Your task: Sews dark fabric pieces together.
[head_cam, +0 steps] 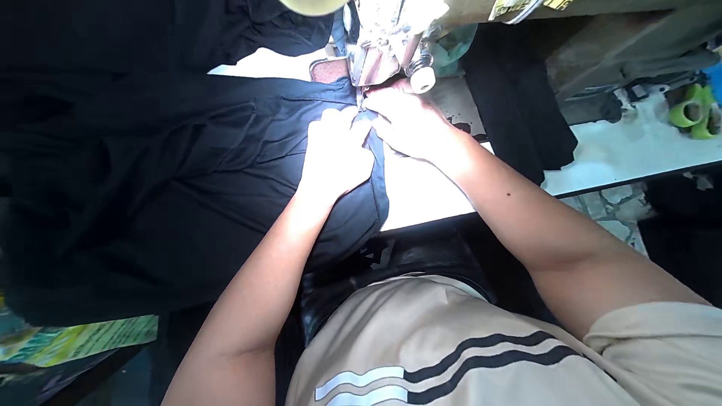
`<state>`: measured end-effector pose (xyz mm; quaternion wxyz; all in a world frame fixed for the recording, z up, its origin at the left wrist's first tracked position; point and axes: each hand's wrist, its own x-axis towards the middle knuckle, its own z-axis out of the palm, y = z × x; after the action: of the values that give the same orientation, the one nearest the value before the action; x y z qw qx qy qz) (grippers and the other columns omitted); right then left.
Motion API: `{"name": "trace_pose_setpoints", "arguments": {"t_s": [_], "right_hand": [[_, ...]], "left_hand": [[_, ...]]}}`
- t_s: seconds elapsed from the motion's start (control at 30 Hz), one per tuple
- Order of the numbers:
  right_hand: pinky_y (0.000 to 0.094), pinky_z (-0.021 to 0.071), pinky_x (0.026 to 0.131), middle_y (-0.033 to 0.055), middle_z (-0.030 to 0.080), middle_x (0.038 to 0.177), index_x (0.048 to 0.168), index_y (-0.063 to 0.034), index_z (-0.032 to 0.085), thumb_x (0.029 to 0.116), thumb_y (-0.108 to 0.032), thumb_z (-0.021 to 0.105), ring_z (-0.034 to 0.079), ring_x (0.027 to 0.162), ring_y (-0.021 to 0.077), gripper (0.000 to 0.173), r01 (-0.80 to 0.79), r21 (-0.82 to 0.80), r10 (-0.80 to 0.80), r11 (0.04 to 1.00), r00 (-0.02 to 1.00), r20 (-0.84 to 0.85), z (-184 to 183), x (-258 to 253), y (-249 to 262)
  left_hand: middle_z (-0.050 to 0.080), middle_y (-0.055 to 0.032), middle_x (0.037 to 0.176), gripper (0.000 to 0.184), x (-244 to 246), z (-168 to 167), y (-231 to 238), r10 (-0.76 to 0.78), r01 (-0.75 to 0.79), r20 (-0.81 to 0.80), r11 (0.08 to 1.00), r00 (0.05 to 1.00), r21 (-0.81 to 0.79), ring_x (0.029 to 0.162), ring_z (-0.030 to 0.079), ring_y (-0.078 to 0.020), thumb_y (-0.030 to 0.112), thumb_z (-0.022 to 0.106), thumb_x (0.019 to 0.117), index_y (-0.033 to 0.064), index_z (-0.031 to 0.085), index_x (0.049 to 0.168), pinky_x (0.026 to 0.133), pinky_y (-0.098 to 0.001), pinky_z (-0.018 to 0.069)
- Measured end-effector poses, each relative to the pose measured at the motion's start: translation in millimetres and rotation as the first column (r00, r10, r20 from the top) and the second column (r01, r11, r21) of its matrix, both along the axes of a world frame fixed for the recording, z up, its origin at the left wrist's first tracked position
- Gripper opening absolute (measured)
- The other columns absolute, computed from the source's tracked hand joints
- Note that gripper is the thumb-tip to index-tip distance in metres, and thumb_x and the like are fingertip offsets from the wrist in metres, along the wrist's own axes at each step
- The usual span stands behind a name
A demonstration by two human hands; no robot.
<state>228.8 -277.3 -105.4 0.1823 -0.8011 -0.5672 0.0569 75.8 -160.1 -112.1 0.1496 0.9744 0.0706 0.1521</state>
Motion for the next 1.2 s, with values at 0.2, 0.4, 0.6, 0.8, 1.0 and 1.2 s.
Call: {"name": "trace_pose_setpoints", "arguments": {"t_s": [0.2, 0.4, 0.6, 0.8, 1.0, 1.2], "right_hand": [[0.0499, 0.0326, 0.120, 0.0149, 0.058, 0.148, 0.139, -0.0040, 0.063, 0.1046, -0.018, 0.046, 0.047, 0.143, 0.0327, 0.041, 0.008, 0.088, -0.005, 0.996, 1.000, -0.027, 15, -23, -32], [0.0378, 0.0512, 0.104, 0.0213, 0.071, 0.119, 0.116, 0.0077, 0.069, 0.0975, -0.003, 0.051, 0.067, 0.117, 0.0280, 0.028, 0.059, 0.578, -0.119, 0.814, 0.991, 0.066, 39, -52, -132], [0.0335, 0.0548, 0.098, 0.0197, 0.072, 0.112, 0.115, 0.0091, 0.069, 0.0974, -0.003, 0.053, 0.069, 0.109, 0.0218, 0.026, 0.311, 0.614, -0.325, 0.725, 0.941, -0.092, 32, -62, -197], [0.0316, 0.0562, 0.092, 0.0196, 0.072, 0.112, 0.115, 0.0079, 0.069, 0.0959, -0.003, 0.052, 0.069, 0.106, 0.0212, 0.028, 0.375, 0.588, -0.382, 0.717, 0.916, -0.119, 19, -66, -207], [0.0338, 0.0544, 0.100, 0.0239, 0.069, 0.121, 0.121, 0.0135, 0.062, 0.1012, -0.005, 0.048, 0.068, 0.112, 0.0202, 0.030, 0.433, 0.612, -0.447, 0.661, 0.883, -0.143, 29, -27, -227], [0.0477, 0.0258, 0.125, 0.0308, 0.032, 0.161, 0.154, 0.0036, 0.040, 0.1040, -0.025, 0.047, 0.029, 0.153, 0.0406, 0.058, 0.638, 0.444, -0.708, 0.629, 0.706, -0.013, 14, 62, -247]], "left_hand": [[0.063, -0.0201, 0.137, 0.044, 2, 1, 0, -0.018, 0.018, 0.017, 1.000, 1.000, 0.003, 0.123, 0.057, -0.0432, 0.021, 0.051, 0.0863, 0.0057, 0.072, 0.122, 0.088, -0.0595, 0.0436], [0.062, -0.0184, 0.140, 0.044, 1, -1, 3, -0.036, 0.037, 0.047, 0.999, 0.998, -0.004, 0.126, 0.057, -0.0452, 0.021, 0.050, 0.0891, 0.0060, 0.072, 0.124, 0.091, -0.0658, 0.0444], [0.057, -0.0248, 0.143, 0.048, -3, -6, 5, -0.039, 0.040, 0.017, 0.999, 0.999, -0.018, 0.128, 0.052, -0.0511, 0.022, 0.047, 0.0890, -0.0005, 0.069, 0.125, 0.095, -0.0711, 0.0387], [0.058, -0.0268, 0.140, 0.046, -3, -6, 6, -0.025, 0.025, 0.014, 1.000, 1.000, 0.005, 0.125, 0.053, -0.0523, 0.020, 0.048, 0.0882, -0.0022, 0.069, 0.123, 0.093, -0.0716, 0.0387], [0.060, -0.0237, 0.141, 0.046, -2, 5, -1, 0.001, -0.001, -0.002, 1.000, 1.000, -0.021, 0.128, 0.054, -0.0503, 0.020, 0.050, 0.0883, 0.0002, 0.071, 0.123, 0.094, -0.0709, 0.0394], [0.061, -0.0203, 0.140, 0.044, 0, 6, 0, 0.003, -0.004, -0.025, 1.000, 1.000, -0.020, 0.128, 0.055, -0.0453, 0.018, 0.051, 0.0884, 0.0048, 0.071, 0.125, 0.095, -0.0652, 0.0414]]}}
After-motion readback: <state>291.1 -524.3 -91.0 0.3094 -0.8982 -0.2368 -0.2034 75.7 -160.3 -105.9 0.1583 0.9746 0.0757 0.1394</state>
